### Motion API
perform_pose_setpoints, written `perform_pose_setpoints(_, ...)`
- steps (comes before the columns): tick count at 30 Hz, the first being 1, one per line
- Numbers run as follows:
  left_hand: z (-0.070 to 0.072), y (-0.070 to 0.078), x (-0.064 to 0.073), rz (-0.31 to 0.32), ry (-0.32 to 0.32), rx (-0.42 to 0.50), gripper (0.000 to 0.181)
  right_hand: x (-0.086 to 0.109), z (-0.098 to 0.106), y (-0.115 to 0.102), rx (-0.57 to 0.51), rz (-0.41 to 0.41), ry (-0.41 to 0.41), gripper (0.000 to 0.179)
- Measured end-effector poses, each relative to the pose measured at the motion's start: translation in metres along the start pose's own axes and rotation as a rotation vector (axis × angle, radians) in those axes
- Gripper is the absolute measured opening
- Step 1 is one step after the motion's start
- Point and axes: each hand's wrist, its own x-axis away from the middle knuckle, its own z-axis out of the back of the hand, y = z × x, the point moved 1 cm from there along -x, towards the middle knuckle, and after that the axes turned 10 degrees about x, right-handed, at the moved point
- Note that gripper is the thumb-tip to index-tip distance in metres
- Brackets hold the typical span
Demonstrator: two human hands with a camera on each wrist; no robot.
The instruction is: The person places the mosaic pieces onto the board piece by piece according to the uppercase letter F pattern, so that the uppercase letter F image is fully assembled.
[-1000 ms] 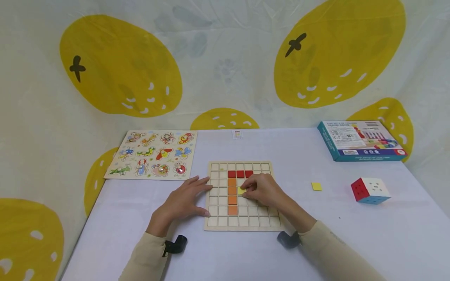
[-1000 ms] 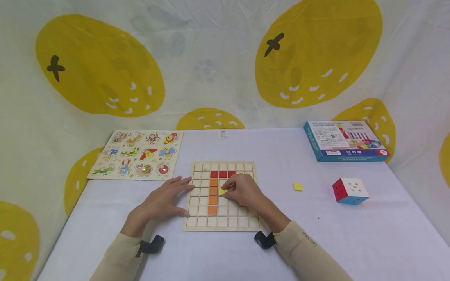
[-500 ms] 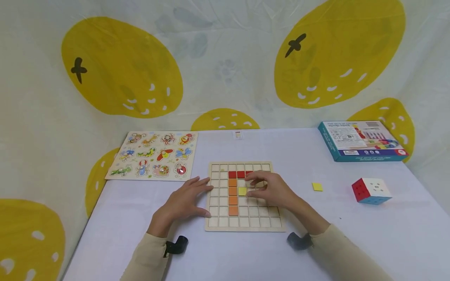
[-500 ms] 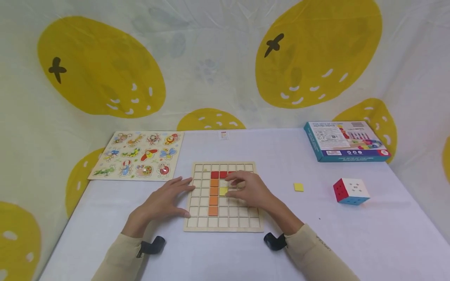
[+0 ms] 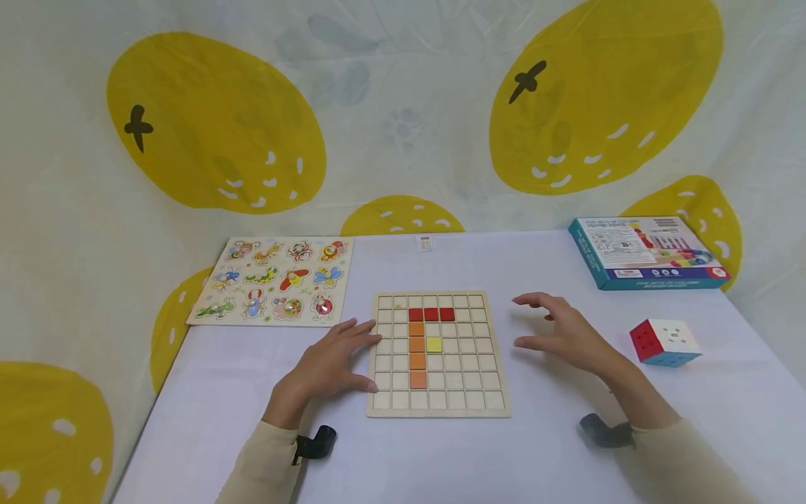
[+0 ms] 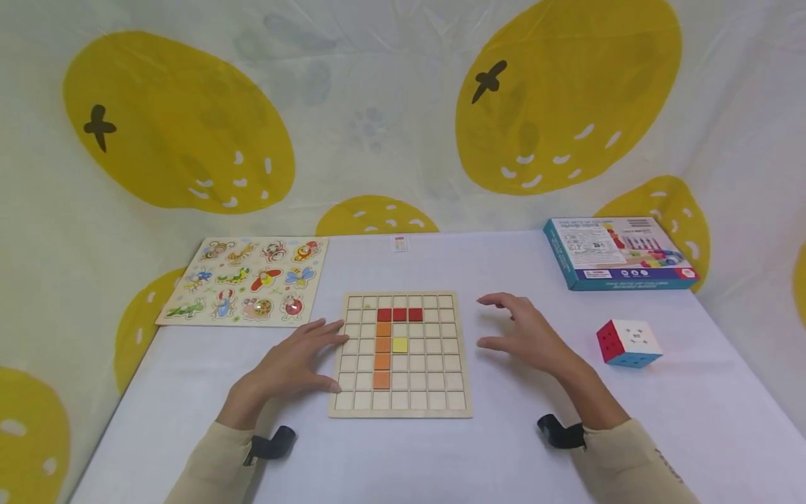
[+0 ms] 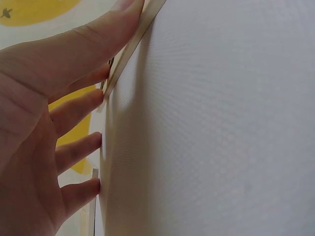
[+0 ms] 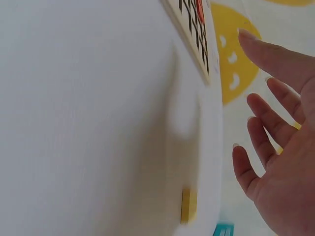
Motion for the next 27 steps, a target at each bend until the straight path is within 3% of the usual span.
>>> perform_pose_setpoints(11, -0.001, -0.001, 0.001, 0.0, 0.007, -0.005, 0.086, 0.021, 0.016, 0.052, 0.005, -0.045, -0.037, 0.081)
perform_pose_setpoints(27, 0.0, 0.0, 0.001, -0.01, 0.008, 0.006, 0.085, 0.028, 0.016, 0.076, 0.031, -0.079, -0.06, 0.076)
